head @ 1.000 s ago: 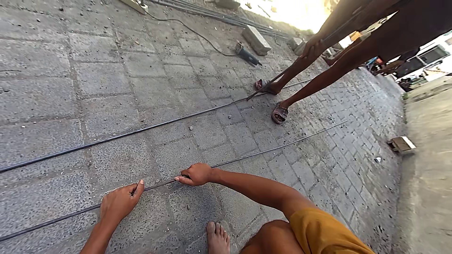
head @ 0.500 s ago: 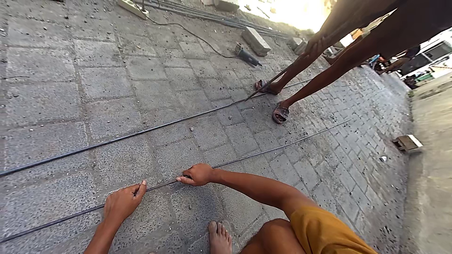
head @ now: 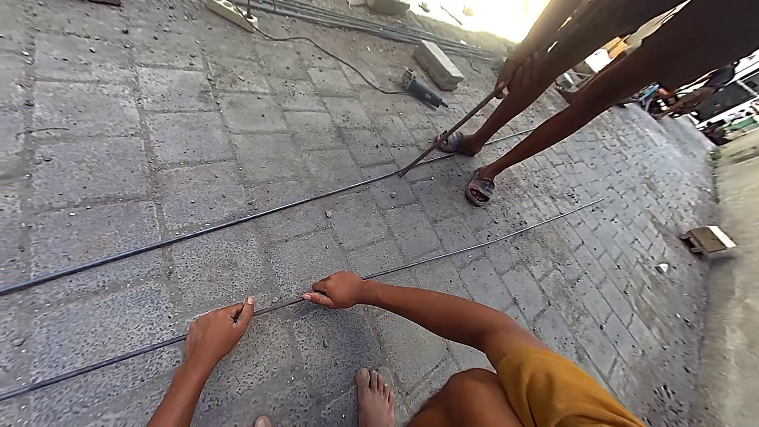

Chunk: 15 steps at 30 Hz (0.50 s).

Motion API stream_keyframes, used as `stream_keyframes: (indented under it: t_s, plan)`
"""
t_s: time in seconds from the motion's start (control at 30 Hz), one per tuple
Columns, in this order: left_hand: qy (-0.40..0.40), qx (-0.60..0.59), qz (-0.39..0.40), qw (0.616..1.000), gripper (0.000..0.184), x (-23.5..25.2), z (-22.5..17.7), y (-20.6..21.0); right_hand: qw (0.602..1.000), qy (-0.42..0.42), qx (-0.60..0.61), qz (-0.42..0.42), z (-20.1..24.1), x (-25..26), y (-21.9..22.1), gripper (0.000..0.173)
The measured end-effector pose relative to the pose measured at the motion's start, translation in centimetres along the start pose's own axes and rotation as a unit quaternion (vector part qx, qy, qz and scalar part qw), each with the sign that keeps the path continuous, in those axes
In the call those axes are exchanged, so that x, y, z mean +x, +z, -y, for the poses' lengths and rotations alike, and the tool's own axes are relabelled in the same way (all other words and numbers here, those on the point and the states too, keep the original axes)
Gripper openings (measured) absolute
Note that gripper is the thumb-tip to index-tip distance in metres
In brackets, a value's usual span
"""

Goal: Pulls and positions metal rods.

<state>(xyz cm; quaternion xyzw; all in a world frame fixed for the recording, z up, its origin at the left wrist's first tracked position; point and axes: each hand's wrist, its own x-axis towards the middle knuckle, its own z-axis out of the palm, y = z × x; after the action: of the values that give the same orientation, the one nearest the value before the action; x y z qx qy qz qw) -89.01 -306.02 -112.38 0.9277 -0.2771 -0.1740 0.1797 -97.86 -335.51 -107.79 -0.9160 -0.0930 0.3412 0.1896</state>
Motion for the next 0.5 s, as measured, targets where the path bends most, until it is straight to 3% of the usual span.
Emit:
stream_keyframes:
  t_s: [0.3,0.5]
  plan:
    - [-0.015,0.0,0.038,0.999,0.068,0.1,-0.1,-0.6,1.0,-0.007,-0.008,0.0,0.0,0.2,0.1,0.07]
    - [-0.021,-0.023,0.133,0.991,0.07,1.0,-1.0,-1.5,1.0,0.022,-0.011,-0.002,-0.7,-0.4,0.5,0.071]
